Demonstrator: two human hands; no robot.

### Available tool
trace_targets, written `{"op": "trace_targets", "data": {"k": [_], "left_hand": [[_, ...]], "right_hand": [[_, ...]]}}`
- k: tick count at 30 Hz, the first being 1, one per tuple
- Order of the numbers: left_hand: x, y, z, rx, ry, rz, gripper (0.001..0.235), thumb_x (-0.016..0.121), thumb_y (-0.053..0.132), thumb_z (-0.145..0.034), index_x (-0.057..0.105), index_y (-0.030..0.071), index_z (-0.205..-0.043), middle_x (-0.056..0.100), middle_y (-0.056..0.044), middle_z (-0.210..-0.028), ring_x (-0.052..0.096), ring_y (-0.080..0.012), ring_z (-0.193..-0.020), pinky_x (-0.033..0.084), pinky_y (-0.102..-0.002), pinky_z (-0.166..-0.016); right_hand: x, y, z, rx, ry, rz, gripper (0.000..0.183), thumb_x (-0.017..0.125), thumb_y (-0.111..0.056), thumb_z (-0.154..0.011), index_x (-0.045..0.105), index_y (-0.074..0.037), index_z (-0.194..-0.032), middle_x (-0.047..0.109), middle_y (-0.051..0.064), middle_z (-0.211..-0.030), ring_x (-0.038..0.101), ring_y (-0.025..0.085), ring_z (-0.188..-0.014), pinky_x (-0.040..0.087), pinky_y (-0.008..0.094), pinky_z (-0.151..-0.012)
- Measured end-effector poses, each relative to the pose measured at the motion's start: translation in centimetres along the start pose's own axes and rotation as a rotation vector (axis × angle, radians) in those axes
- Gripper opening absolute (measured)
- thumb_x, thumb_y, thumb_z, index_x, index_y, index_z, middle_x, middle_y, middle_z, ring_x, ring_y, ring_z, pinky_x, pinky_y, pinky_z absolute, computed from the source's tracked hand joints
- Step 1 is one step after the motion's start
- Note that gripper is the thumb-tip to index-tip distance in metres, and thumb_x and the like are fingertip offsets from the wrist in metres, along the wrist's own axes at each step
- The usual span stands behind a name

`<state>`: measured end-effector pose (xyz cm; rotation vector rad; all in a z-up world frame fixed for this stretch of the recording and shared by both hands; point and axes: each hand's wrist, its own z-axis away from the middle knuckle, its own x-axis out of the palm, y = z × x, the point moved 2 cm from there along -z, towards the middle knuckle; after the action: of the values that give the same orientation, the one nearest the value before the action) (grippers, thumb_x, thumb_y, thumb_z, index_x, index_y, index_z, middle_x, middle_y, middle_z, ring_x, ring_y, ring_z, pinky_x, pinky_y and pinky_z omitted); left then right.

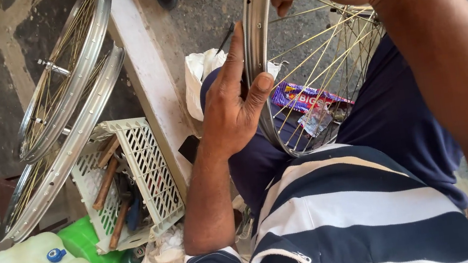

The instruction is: The person sits on the ground and uses a small metal tool to tighten the nipples on the rim of a bicycle wheel. They rotate the wheel periodically to access different spokes and continue the adjustment process throughout the clip.

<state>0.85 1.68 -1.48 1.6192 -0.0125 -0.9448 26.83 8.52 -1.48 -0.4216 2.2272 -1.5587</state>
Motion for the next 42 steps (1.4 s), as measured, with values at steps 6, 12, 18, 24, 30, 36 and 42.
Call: {"op": "trace_targets", "data": {"k": [6,12,18,24,30,36,42], "left_hand": [[0.2,-0.5,0.2,0.261,0.071,-0.065,0.084,0.041,0.068,-0.111,0.015,0.011,-0.167,0.039,-0.027,-0.166,0.053,-0.0404,-0.149,0.051,-0.046,-0.123],[1.2,-0.5,2.5,0.225,0.059,-0.157,0.099,0.045,0.071,-0.103,0.010,0.004,-0.166,0.040,-0.034,-0.163,0.059,-0.0404,-0.141,0.050,-0.043,-0.114],[5.7,-2.3,7.8,0.234,0.164,-0.103,0.110,0.077,0.033,-0.099,0.000,0.000,-0.169,0.043,-0.036,-0.154,0.064,-0.0459,-0.133,0.055,-0.044,-0.113],[5.2,-3.6,6.9,0.081,0.142,-0.001,0.108,0.074,0.020,-0.091,0.000,-0.001,-0.165,0.040,-0.039,-0.160,0.064,-0.0443,-0.132,0.056,-0.041,-0.107],[-0.6,-2.3,0.5,0.125,0.057,-0.015,0.116,0.078,0.015,-0.082,0.002,0.002,-0.168,0.037,-0.032,-0.165,0.045,-0.0418,-0.151,0.041,-0.042,-0.124],[-2.7,-1.1,-3.9,0.257,0.033,0.132,0.092,0.076,0.023,-0.101,0.012,0.011,-0.167,0.039,-0.026,-0.166,0.045,-0.0329,-0.159,0.039,-0.041,-0.130],[-1.9,-2.2,-3.7,-0.110,0.074,0.243,0.082,0.059,0.044,-0.102,0.022,0.018,-0.171,0.068,-0.026,-0.139,0.070,-0.0315,-0.113,0.053,-0.038,-0.100]], "right_hand": [[6.0,-0.6,2.9,-0.160,0.709,1.262,0.034,0.093,-0.023,-0.092,0.070,-0.005,-0.110,0.073,0.007,-0.087,0.069,0.025,-0.074,0.052,0.042,-0.063],[6.6,-1.3,3.5,-0.251,0.752,1.175,0.040,0.081,-0.013,-0.090,0.065,-0.008,-0.125,0.065,0.008,-0.106,0.068,0.021,-0.085,0.055,0.037,-0.073],[7.5,-3.1,3.8,-0.101,0.716,1.327,0.037,0.083,-0.014,-0.092,0.068,-0.004,-0.124,0.065,0.008,-0.106,0.068,0.022,-0.081,0.053,0.037,-0.064],[5.7,-2.1,6.3,0.100,0.548,0.972,0.024,0.084,-0.017,-0.100,0.074,-0.006,-0.120,0.067,0.013,-0.094,0.068,0.031,-0.078,0.054,0.045,-0.066],[7.4,-1.1,8.9,0.029,0.304,0.558,0.035,0.067,-0.001,-0.095,0.070,-0.010,-0.128,0.068,0.011,-0.113,0.072,0.025,-0.094,0.061,0.032,-0.074],[10.8,0.2,7.1,-0.058,0.236,0.621,0.032,0.067,-0.003,-0.092,0.065,-0.002,-0.124,0.070,0.010,-0.103,0.065,0.029,-0.094,0.055,0.043,-0.082],[11.2,1.3,5.9,-0.172,0.219,0.701,0.029,0.066,-0.008,-0.091,0.067,-0.006,-0.120,0.071,0.008,-0.101,0.065,0.029,-0.095,0.052,0.044,-0.087]]}}
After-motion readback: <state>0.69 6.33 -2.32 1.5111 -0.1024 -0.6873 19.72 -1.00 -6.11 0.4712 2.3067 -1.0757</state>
